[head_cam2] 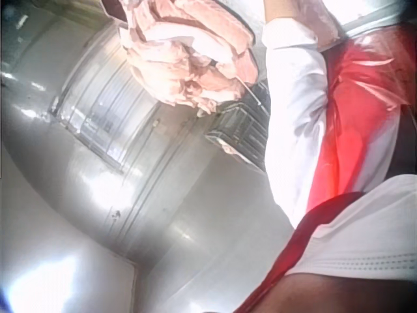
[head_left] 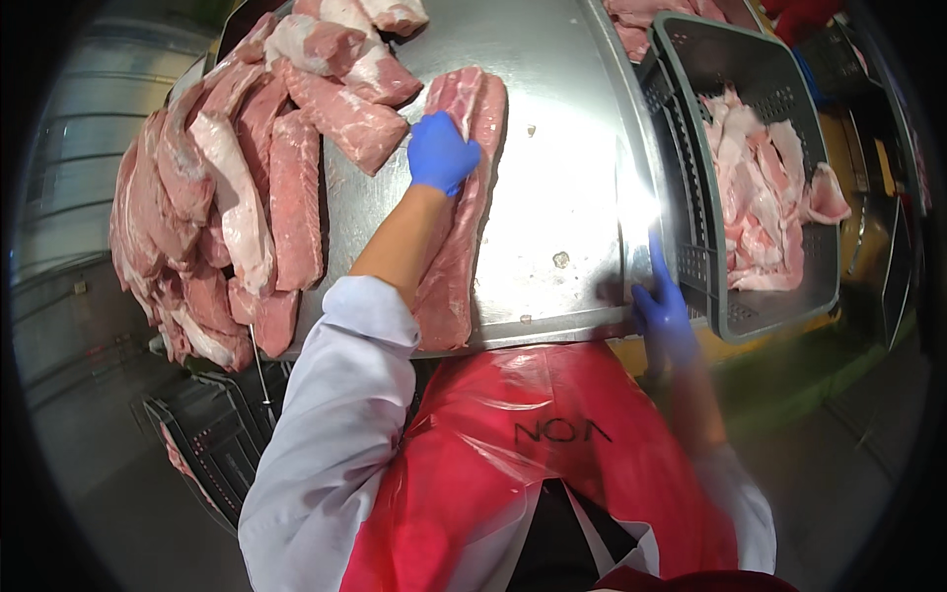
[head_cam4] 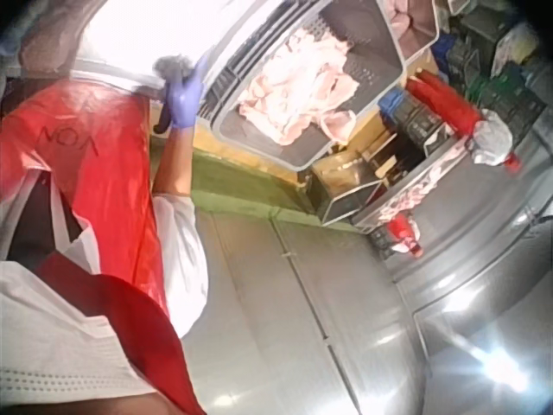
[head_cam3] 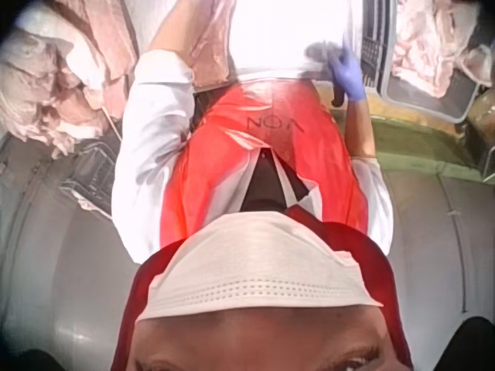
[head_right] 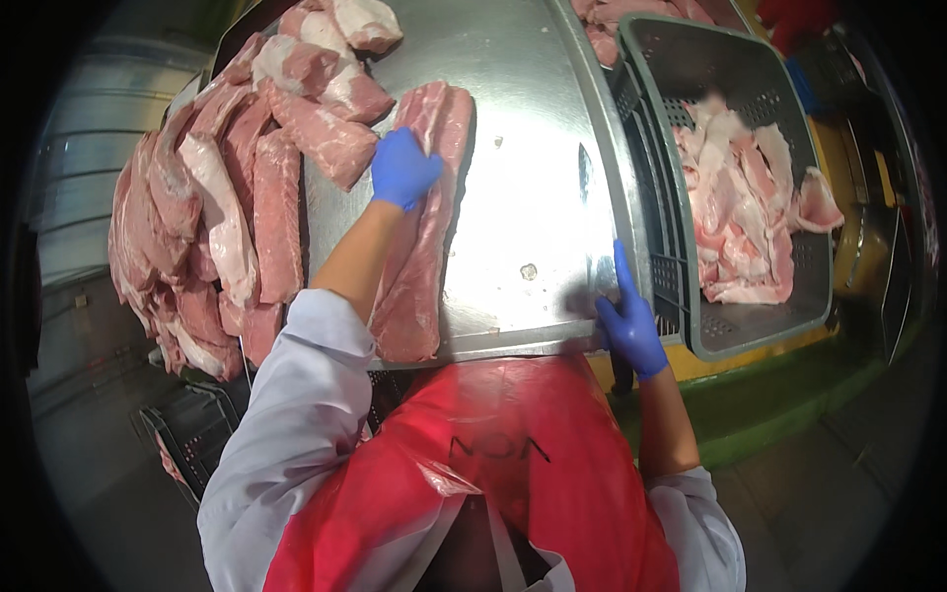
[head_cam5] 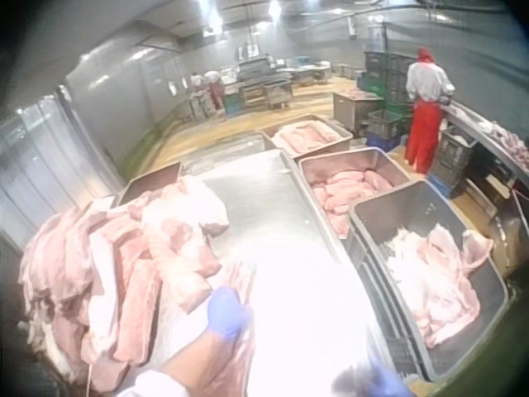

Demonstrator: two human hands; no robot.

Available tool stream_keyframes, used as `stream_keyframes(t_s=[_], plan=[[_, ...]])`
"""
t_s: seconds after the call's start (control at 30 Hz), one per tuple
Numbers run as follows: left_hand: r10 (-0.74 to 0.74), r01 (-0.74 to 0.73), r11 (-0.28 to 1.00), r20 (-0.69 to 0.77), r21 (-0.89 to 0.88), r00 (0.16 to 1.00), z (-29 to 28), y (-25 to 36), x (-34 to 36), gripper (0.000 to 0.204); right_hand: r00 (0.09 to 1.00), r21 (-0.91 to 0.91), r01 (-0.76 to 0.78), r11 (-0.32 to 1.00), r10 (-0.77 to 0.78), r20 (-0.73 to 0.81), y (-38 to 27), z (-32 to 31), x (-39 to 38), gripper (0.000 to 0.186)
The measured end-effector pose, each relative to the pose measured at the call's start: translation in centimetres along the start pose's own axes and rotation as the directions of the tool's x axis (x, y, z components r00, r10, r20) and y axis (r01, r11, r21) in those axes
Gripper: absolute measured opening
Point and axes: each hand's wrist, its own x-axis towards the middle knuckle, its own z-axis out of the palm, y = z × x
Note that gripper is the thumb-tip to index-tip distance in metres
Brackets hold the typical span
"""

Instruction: The person uses a knife to trim fat and connective tissue from large cuts of raw meat on a stainless steel table. They repeatedly pick up pieces, slice off unwanted sections, and place the trimmed meat into a nearby container.

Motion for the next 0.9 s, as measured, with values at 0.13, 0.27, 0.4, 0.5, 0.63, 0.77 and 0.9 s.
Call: stream_keyframes(t_s=[0.13, 0.27, 0.4, 0.5, 0.63, 0.77, 0.9], plan=[[-0.293, 0.507, 0.662, 0.432, -0.552, 0.853, -3.9, -2.7, 3.0, 0.029, 0.990, -0.101, 0.142, 0.985, -0.143, -0.003, -1.7, 2.8, 6.7, 0.086], [-0.325, 0.623, 0.156, 0.556, -0.767, 0.765, -9.1, -4.9, 4.5, 0.015, 0.993, 0.031, 0.098, 0.995, -0.100, 0.059, -6.2, 8.4, 15.2, 0.085], [-0.280, 0.550, 0.107, 0.505, -0.829, 0.816, -16.1, -5.0, 5.5, 0.016, 0.977, 0.042, 0.215, 0.976, -0.214, -0.017, -11.0, 14.5, 25.1, 0.081], [-0.256, 0.500, 0.114, 0.460, -0.859, 0.850, -20.5, -5.2, 4.8, 0.017, 0.956, -0.027, 0.286, 0.958, -0.284, 0.069, -12.6, 18.2, 29.3, 0.071], [-0.300, 0.441, 0.144, 0.386, -0.886, 0.872, -25.9, -7.6, 0.4, 0.025, 0.874, 0.099, 0.079, 0.992, -0.117, 0.471, -12.0, 19.6, 26.2, 0.072], [-0.331, 0.365, 0.030, 0.335, -0.931, 0.882, -30.3, -11.1, -3.8, 0.018, 0.764, -0.093, 0.147, 0.985, -0.053, 0.643, -10.1, 20.9, 14.1, 0.075], [-0.439, 0.315, 0.064, 0.257, -0.947, 0.861, -33.6, -9.0, -5.4, 0.009, 0.676, -0.349, 0.212, 0.913, 0.121, 0.726, -7.3, 26.8, 11.1, 0.078]])
